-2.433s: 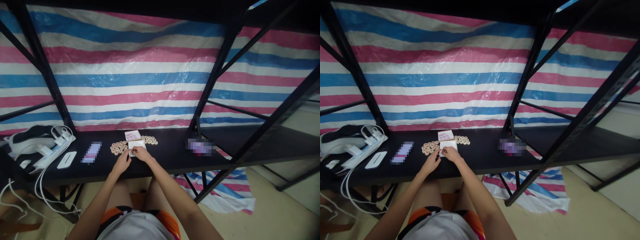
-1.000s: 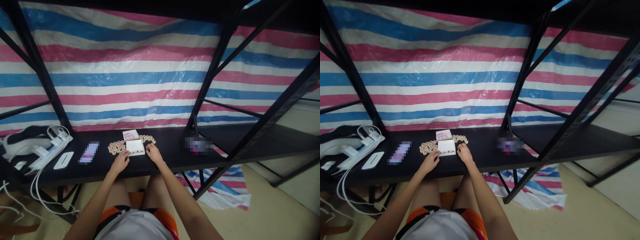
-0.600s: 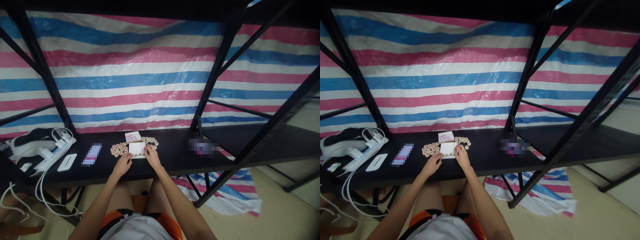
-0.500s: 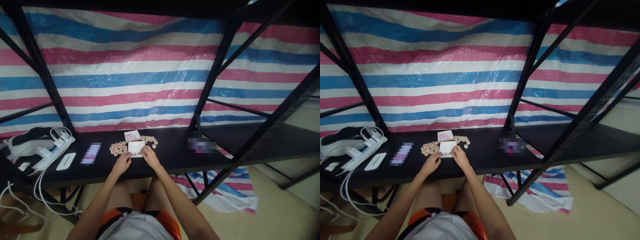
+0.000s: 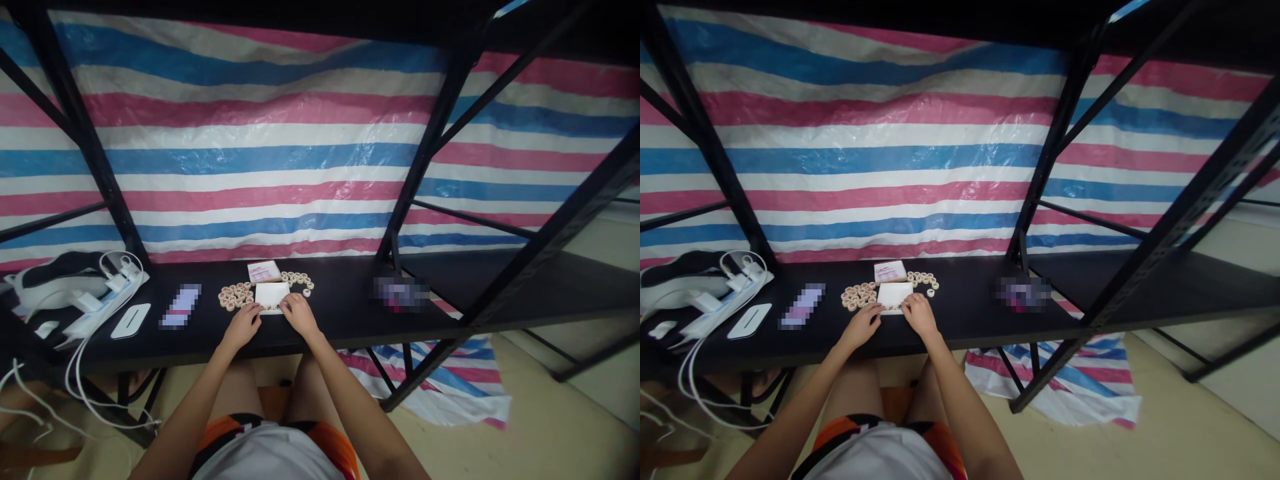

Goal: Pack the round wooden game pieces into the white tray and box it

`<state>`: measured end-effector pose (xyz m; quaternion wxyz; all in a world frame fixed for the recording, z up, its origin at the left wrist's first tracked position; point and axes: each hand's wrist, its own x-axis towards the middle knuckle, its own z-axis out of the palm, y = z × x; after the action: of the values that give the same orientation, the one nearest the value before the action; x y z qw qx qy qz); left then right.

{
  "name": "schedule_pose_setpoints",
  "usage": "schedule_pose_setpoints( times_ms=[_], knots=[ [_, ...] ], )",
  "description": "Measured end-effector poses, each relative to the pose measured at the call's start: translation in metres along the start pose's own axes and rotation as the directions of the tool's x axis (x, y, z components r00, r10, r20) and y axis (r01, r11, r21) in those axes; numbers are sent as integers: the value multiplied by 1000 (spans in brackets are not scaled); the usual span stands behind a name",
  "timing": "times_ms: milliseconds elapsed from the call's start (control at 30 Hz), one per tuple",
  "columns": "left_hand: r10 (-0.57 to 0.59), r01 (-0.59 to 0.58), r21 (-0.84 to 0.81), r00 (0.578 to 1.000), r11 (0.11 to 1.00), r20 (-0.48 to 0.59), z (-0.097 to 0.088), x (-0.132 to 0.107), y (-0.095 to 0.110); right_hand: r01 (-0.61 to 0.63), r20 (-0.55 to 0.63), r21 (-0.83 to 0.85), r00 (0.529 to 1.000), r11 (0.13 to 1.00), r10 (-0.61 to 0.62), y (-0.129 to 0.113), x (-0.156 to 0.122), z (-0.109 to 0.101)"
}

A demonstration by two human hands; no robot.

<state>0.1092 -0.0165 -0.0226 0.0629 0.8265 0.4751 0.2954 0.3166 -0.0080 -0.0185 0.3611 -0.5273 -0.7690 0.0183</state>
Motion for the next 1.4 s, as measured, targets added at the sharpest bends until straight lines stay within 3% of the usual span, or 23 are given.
schedule_pose_setpoints(
  times_ms=[233, 567, 633, 767, 867, 1400],
  knots=[
    [1, -1, 21, 1000, 1000, -2, 1, 0, -2, 28, -8, 6, 1000, 1000, -28, 5, 1, 4],
    [6, -6, 10, 1000, 1000, 2, 2, 0, -2, -86, -79, 14, 993, 996, 87, 10, -1, 1],
    [8, -8, 7, 1000, 1000, 12, 2, 0, -2, -173, -122, 7, 977, 985, 172, 14, -1, 2],
    [21, -21, -8, 1000, 1000, 10, 2, 0, -4, -410, -190, -83, 901, 908, 389, 22, 0, 6],
    [38, -38, -36, 999, 999, -11, 3, 1, -5, -489, -200, -179, 868, 854, 455, 23, 1, 11],
    [55, -56, -64, 998, 996, -17, 5, 2, -8, -494, -173, -251, 869, 832, 464, 15, 1, 5]
  ],
)
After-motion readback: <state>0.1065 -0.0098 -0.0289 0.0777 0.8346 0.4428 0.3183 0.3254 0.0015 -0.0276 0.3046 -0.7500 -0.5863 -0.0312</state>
